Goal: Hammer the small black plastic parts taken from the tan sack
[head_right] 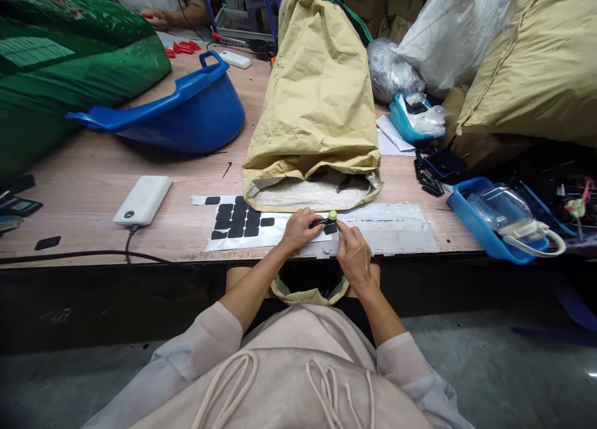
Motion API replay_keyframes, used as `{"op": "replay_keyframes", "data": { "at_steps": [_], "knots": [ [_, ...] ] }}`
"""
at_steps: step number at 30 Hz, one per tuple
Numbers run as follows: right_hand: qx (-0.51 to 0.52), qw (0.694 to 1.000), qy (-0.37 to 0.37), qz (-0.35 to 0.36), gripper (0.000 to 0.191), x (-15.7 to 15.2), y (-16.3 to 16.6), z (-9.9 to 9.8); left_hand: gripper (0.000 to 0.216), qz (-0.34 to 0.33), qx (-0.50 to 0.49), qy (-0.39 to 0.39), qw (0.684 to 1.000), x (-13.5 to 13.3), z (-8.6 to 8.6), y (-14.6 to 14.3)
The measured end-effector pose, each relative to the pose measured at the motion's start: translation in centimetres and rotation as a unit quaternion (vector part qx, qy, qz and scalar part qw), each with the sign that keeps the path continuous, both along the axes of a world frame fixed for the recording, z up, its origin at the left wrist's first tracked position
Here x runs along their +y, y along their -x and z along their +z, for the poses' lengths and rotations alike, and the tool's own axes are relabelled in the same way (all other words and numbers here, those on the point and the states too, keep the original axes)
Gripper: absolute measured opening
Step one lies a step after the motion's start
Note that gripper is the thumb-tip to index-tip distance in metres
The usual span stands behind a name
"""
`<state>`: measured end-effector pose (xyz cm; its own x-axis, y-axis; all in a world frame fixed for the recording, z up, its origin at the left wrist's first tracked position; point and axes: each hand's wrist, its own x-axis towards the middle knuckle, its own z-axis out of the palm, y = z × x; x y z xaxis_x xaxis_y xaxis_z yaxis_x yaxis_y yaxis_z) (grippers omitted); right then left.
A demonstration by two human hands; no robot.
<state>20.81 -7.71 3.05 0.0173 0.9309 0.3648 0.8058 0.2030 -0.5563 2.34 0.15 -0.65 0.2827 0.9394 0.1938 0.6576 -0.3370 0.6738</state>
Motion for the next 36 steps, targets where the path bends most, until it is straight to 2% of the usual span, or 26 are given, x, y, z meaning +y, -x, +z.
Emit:
{"op": "replay_keyframes", "data": {
  "at_steps": [6,10,14,18,23,28,36],
  "knots": [
    [0.017,0.999,-0.023,0.025,0.039,0.0,0.6,1.1,0.015,0.001,0.000,0.007,1.000,-0.1,0.2,0.0],
    [-0.017,0.999,0.007,0.043,0.039,-0.3,1.2,0.4,0.013,0.002,0.001,0.010,1.000,-0.2,0.5,0.0],
    [-0.017,1.000,0.008,0.025,0.038,0.1,0.9,0.1,0.015,0.004,-0.002,0.015,1.000,-0.2,0.5,-0.1],
    [-0.015,1.000,-0.019,-0.013,0.038,1.9,-0.6,0.3,0.019,0.008,-0.006,0.012,1.000,-0.2,0.4,-0.1],
    [-0.089,0.993,-0.031,-0.068,0.037,4.5,-2.8,-1.1,0.015,0.005,-0.005,0.009,1.000,-0.1,0.2,-0.1],
    [-0.188,0.978,-0.027,-0.083,0.036,4.9,-3.0,-2.9,0.017,-0.001,-0.002,0.027,1.000,-0.1,0.3,0.1],
    [-0.230,0.969,-0.019,-0.087,0.035,4.5,-2.4,-3.0,0.021,-0.020,-0.002,0.026,0.999,-0.2,0.9,0.5]
  ]
}}
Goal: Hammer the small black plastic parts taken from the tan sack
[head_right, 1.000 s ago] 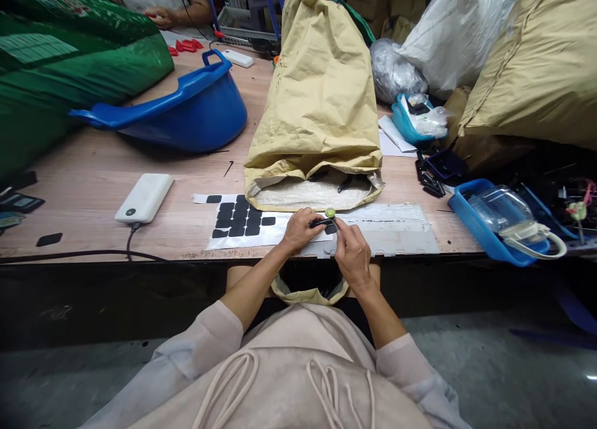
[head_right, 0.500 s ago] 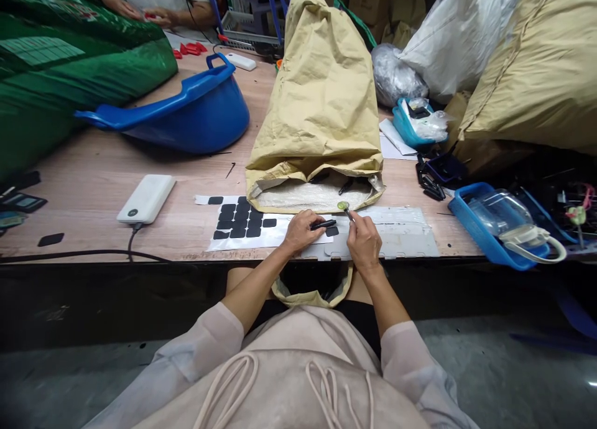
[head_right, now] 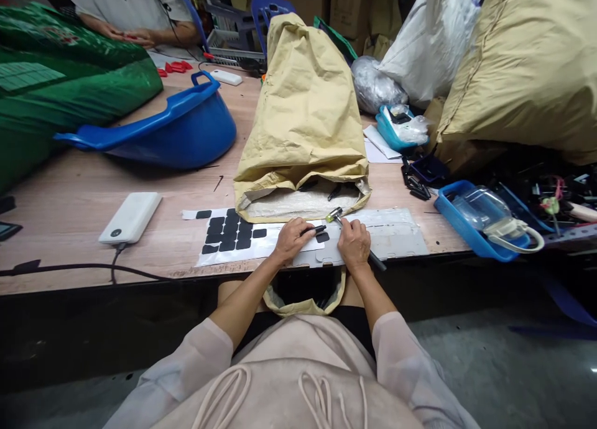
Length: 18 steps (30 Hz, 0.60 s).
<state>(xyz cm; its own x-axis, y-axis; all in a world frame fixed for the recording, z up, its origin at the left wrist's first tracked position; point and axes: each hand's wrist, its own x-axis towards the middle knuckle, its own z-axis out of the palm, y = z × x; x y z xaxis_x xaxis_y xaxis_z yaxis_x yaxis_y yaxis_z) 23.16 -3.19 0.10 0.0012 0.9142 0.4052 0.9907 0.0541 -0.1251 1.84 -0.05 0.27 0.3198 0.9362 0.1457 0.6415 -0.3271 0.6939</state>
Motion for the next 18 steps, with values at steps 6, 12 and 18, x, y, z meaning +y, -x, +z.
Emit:
{"op": "replay_keyframes", "data": {
  "at_steps": [6,12,18],
  "knots": [
    [-0.001,1.000,0.016,-0.006,0.034,0.0,0.1,0.2,0.018,-0.072,0.005,-0.060,0.996,-5.2,0.4,0.6],
    [0.003,1.000,0.026,-0.009,0.033,-0.1,0.2,0.1,0.018,-0.126,0.079,-0.066,0.987,-10.8,-0.4,0.7],
    [-0.006,1.000,0.004,-0.004,0.033,-0.1,0.3,-0.2,0.016,-0.051,0.033,-0.104,0.993,-5.6,1.6,-0.3]
  ]
}}
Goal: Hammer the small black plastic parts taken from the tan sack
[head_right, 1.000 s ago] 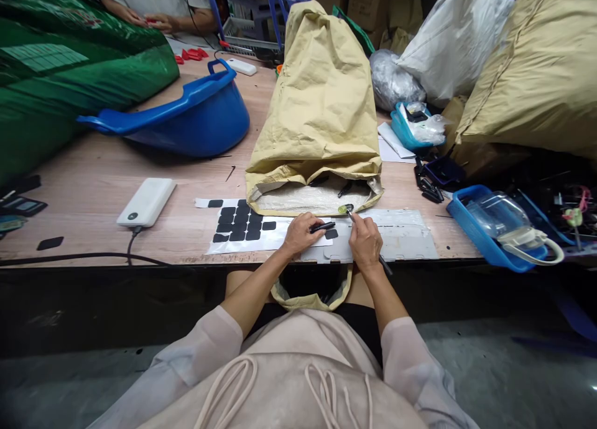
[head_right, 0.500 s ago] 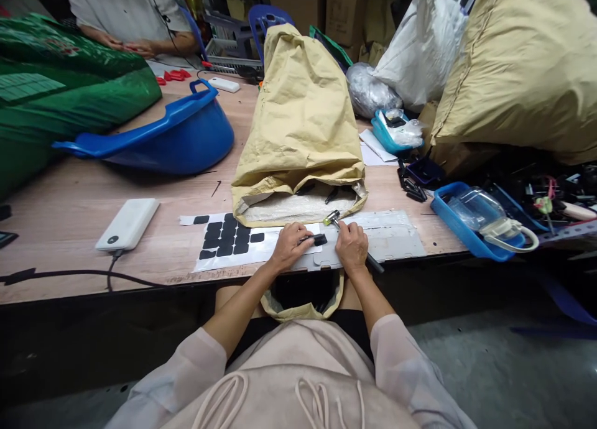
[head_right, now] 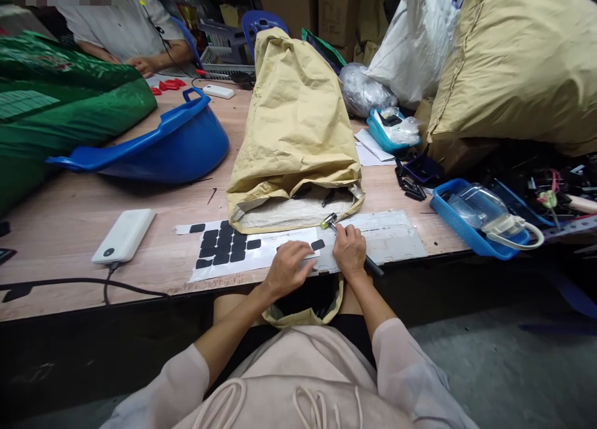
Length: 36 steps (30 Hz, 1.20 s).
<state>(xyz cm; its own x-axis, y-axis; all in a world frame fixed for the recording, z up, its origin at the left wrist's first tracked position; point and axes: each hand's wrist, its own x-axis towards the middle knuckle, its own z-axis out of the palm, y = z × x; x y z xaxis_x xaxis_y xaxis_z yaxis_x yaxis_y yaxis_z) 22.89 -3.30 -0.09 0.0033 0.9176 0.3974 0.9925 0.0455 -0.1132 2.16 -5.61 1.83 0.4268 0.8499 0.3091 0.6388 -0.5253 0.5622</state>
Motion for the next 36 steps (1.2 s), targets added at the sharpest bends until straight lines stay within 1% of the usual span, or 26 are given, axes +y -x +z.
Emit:
{"op": "replay_keyframes", "data": {
  "at_steps": [3,5,7,9,11,13,15,17,19,22,25,28,31,33,36],
  "knots": [
    [-0.006,1.000,-0.001,0.001,0.033,-0.1,0.1,0.0,0.027,0.102,-0.003,0.033,0.994,6.4,1.3,-0.6],
    [-0.006,1.000,0.001,-0.001,0.034,-0.1,0.1,0.0,0.031,0.170,0.041,0.074,0.982,10.7,2.1,-0.9],
    [-0.004,1.000,0.006,0.000,0.034,-0.1,0.1,0.0,0.031,0.213,0.111,0.118,0.964,14.2,2.6,-1.3],
    [-0.002,1.000,0.011,0.002,0.034,-0.1,0.1,0.0,0.029,0.237,0.169,0.148,0.945,16.6,3.0,-1.7],
    [0.000,1.000,0.013,0.003,0.034,-0.2,0.1,0.1,0.027,0.255,0.198,0.163,0.932,17.6,3.2,-1.9],
    [0.003,1.000,0.013,0.001,0.033,-0.2,0.1,0.1,0.024,0.259,0.197,0.169,0.930,17.5,3.2,-1.8],
    [0.006,1.000,0.017,-0.002,0.033,-0.2,0.2,0.1,0.022,0.236,0.170,0.148,0.945,16.2,3.1,-1.2],
    [0.007,1.000,0.024,-0.005,0.032,-0.1,0.2,0.2,0.020,0.189,0.126,0.093,0.969,14.0,2.7,-0.3],
    [0.008,1.000,0.028,-0.006,0.032,-0.1,0.2,0.2,0.018,0.132,0.086,0.048,0.986,11.4,2.1,0.7],
    [0.009,1.000,0.024,-0.003,0.032,0.0,0.2,0.3,0.018,0.070,0.046,0.051,0.995,7.8,0.7,1.7],
    [0.011,1.000,0.020,-0.003,0.032,0.0,0.1,0.4,0.018,0.048,0.019,0.068,0.996,5.7,-0.8,1.5],
    [0.008,1.000,0.014,-0.005,0.032,0.0,0.1,0.4,0.019,0.052,0.011,0.067,0.996,5.2,-1.8,0.8],
    [0.016,1.000,0.011,-0.004,0.033,0.2,-0.1,0.4,0.021,0.057,0.000,0.069,0.996,5.3,-2.2,0.5],
    [0.041,0.999,0.014,-0.002,0.034,0.3,-0.3,0.5,0.019,0.059,-0.009,0.075,0.995,5.5,-2.2,0.5],
    [0.111,0.994,-0.002,0.007,0.036,-0.1,-0.5,1.1,0.015,0.066,-0.010,0.082,0.994,5.5,-2.1,0.5]
  ]
}}
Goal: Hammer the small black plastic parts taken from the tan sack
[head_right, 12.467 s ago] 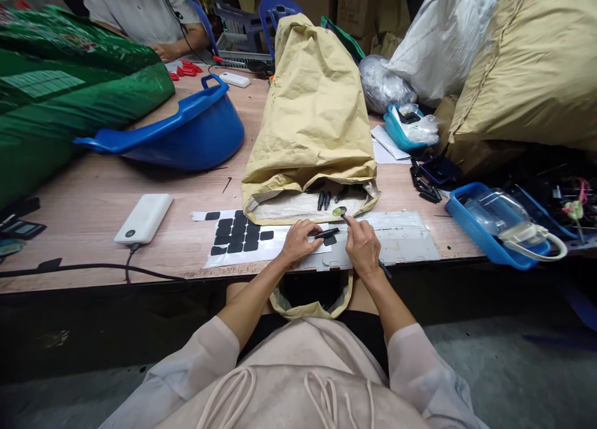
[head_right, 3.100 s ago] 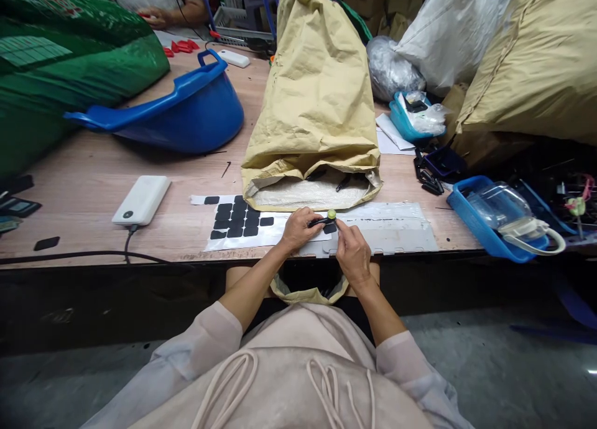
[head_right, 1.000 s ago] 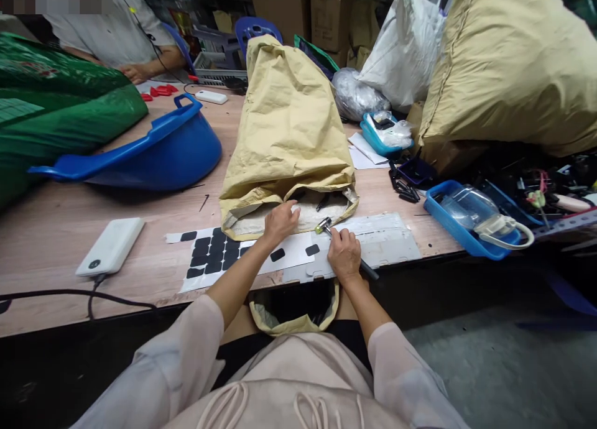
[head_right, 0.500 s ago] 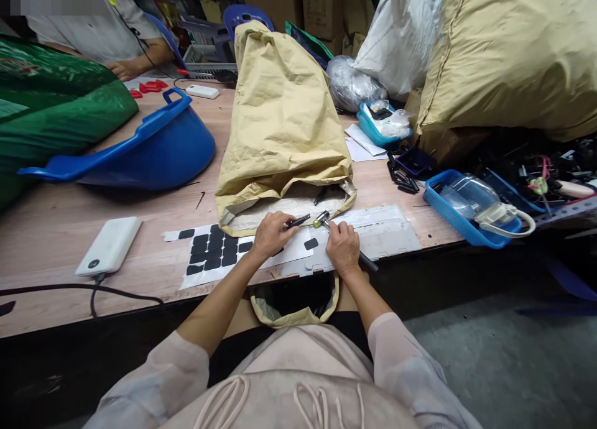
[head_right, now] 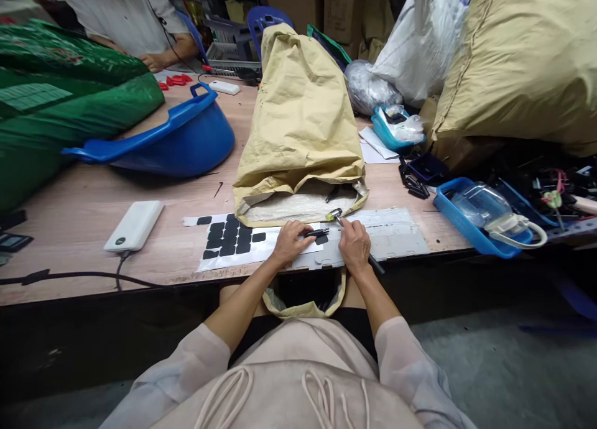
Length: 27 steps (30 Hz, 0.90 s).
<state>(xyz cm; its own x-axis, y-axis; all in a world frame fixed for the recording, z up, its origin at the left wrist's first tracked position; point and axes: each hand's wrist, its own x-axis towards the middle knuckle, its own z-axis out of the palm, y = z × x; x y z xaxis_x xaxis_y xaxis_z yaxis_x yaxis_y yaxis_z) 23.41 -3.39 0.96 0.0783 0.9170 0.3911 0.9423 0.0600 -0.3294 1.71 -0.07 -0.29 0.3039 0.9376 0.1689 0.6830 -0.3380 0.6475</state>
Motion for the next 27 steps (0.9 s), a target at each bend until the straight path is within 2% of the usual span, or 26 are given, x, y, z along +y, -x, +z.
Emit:
{"op": "replay_keyframes", "data": {
  "at_steps": [4,7,15,21,27],
  "knots": [
    [0.127,0.990,-0.042,0.050,0.038,-1.6,0.6,1.4,0.015,0.007,0.002,0.007,1.000,0.0,0.1,-0.2],
    [0.178,0.978,-0.036,0.101,0.037,-2.9,1.5,2.3,0.016,0.012,-0.004,0.010,1.000,0.0,0.1,-0.3],
    [0.151,0.983,0.028,0.097,0.040,-3.9,2.6,2.0,0.016,0.019,-0.012,0.016,1.000,0.2,-0.2,-0.5],
    [0.153,0.981,0.019,0.114,0.041,-3.9,3.4,2.8,0.017,0.016,-0.014,0.021,1.000,0.2,-0.3,-0.5],
    [0.144,0.981,0.046,0.120,0.040,-3.9,3.8,1.8,0.017,0.023,-0.010,0.020,0.999,0.2,-0.1,-0.6]
  ]
}}
